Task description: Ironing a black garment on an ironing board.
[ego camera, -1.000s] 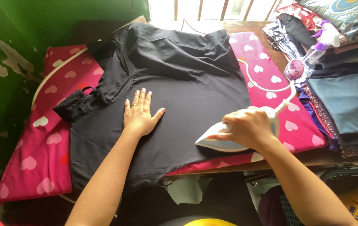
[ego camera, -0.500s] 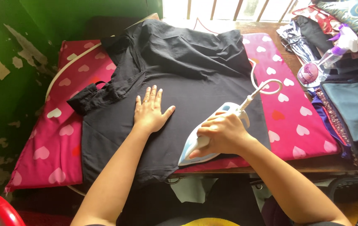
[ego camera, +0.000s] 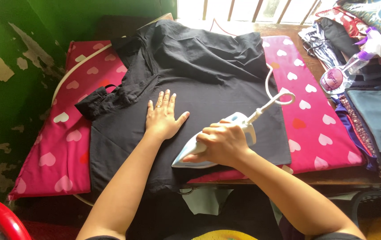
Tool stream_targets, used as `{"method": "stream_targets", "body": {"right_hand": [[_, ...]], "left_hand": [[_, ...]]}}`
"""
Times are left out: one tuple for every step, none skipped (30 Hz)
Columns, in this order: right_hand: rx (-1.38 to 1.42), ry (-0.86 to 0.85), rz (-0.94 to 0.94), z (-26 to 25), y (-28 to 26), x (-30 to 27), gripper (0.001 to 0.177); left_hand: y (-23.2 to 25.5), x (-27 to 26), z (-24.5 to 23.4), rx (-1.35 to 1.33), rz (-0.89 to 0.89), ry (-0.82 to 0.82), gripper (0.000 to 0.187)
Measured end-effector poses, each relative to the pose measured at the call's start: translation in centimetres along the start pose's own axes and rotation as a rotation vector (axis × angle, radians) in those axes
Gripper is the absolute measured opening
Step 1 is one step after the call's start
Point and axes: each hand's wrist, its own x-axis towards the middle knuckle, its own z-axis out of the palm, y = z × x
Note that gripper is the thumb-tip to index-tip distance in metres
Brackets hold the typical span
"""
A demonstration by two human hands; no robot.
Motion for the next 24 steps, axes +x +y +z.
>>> {"method": "stream_targets", "body": {"right_hand": [[0.0,-0.002,0.001,-0.1,0.0,0.0,0.062],[0.018,0.007,-0.037,-0.3,0.1,0.2,0.062],[0.036,0.016,-0.076,-0.4,0.1,0.4,0.062],[0.038,0.014,-0.077,-0.5,0.0,0.4,0.062],[0.062,0.053,-0.134,-0.6,-0.2,0.5,0.061],[0.085,0.092,-0.192,-0.6,-0.4,0.6,0.059],[0.088,0.092,-0.194,-0.4,-0.7,0.7,0.059],[0.06,0.08,-0.153,-0.2,-0.9,0.8,0.06],[0.033,0.068,-0.113,0.0,-1.2,0.9,0.06],[0.038,0.066,-0.119,-0.1,-1.3,1.0,0.06],[0.021,0.054,-0.115,-0.1,-1.4,1.1,0.061],[0.005,0.041,-0.112,-0.2,-1.5,1.3,0.062],[0.01,0.039,-0.119,-0.2,-1.5,1.4,0.062],[0.025,0.028,-0.166,-0.2,-1.6,1.5,0.061],[0.039,0.017,-0.212,-0.3,-1.6,1.6,0.061],[0.041,0.019,-0.216,-0.1,-1.7,1.6,0.061],[0.038,0.016,-0.206,0.0,-1.8,1.6,0.061],[0.031,0.012,-0.195,0.1,-1.9,1.6,0.061],[0.03,0.013,-0.198,0.1,-1.9,1.7,0.061],[0.013,0.037,-0.177,0.1,-2.0,1.7,0.061],[-0.005,0.06,-0.157,0.1,-2.1,1.6,0.061],[-0.004,0.057,-0.157,-0.2,-2.0,1.7,0.061],[0.008,0.02,-0.17,-0.5,-2.0,1.7,0.06],[0.02,-0.013,-0.181,-0.7,-2.0,1.7,0.06]], "left_hand": [[0.0,0.0,0.2,-0.001,0.001,-0.002,0.092],[-0.1,0.1,0.2,-0.004,0.004,0.005,0.092],[-0.2,0.1,0.3,-0.007,0.008,0.013,0.093],[-0.1,0.1,0.2,-0.008,0.005,0.011,0.093],[-0.1,0.0,0.2,-0.009,0.006,0.013,0.093],[-0.1,-0.1,0.1,-0.009,0.007,0.015,0.093],[-0.1,0.0,0.1,-0.009,0.004,0.014,0.093],[-0.1,0.0,0.2,-0.013,0.009,0.023,0.093],[-0.2,0.0,0.2,-0.018,0.014,0.032,0.093],[-0.1,0.0,0.1,-0.019,0.007,0.031,0.093],[0.0,-0.1,0.0,-0.023,0.01,0.035,0.093],[0.0,-0.1,-0.2,-0.028,0.012,0.04,0.093],[-0.1,-0.2,0.0,-0.03,0.004,0.039,0.093],[-0.1,-0.2,0.0,-0.038,0.012,0.05,0.093],[-0.2,-0.2,0.1,-0.046,0.021,0.061,0.093],[-0.2,-0.2,0.2,-0.044,0.016,0.062,0.093],[-0.3,-0.2,0.2,-0.052,0.019,0.07,0.093],[-0.2,-0.1,0.3,-0.061,0.024,0.079,0.093],[-0.3,-0.1,0.2,-0.061,0.022,0.081,0.093],[-0.3,-0.1,0.2,-0.061,0.024,0.082,0.093],[-0.2,-0.1,0.3,-0.062,0.026,0.083,0.093],[-0.2,-0.1,0.3,-0.064,0.025,0.08,0.093],[-0.2,-0.1,0.3,-0.06,0.024,0.073,0.093],[-0.2,-0.1,0.2,-0.053,0.025,0.066,0.093]]}}
